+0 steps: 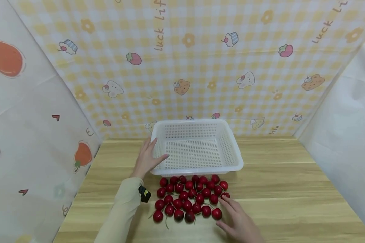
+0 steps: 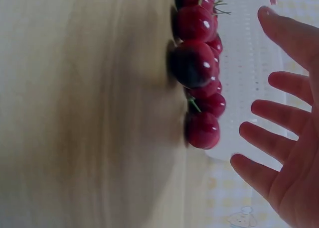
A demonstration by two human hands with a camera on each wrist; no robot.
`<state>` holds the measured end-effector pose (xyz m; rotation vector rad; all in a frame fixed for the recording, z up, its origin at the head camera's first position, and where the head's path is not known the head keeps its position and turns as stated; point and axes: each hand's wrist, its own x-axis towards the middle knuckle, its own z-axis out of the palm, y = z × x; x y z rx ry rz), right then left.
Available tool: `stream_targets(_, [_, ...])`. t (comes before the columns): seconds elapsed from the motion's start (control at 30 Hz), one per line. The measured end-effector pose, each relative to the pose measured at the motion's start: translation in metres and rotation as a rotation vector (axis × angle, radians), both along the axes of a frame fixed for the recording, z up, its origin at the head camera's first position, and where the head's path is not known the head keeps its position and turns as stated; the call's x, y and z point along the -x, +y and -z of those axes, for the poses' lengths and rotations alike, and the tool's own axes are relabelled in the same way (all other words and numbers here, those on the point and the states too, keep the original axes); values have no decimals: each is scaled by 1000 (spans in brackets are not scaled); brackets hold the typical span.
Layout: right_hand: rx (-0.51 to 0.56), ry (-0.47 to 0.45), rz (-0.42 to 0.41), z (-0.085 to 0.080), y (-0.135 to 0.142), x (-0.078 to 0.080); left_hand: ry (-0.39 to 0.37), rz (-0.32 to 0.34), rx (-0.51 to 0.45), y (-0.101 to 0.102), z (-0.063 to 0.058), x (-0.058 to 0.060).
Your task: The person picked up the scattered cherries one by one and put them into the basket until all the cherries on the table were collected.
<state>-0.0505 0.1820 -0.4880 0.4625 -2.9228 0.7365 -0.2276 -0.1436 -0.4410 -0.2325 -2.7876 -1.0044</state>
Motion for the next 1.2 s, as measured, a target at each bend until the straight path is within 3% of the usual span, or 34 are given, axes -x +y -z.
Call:
stream_targets(0.2, [12, -224, -63, 6, 0, 4, -13, 10, 1, 0, 2, 18])
stream_targets(0.43, [60, -338, -106, 12, -2, 7, -28, 3, 0, 5, 5, 25])
stream_targets(0.6, [67, -319, -132, 14, -6, 9, -64, -7, 37, 9, 5, 28])
stream_targets(0.9, [72, -247, -136, 18, -7, 15, -62, 19, 76, 13, 7, 34])
stream_targets(1.2, [121, -237, -136, 22, -7, 16, -49, 15, 112, 13, 8, 33])
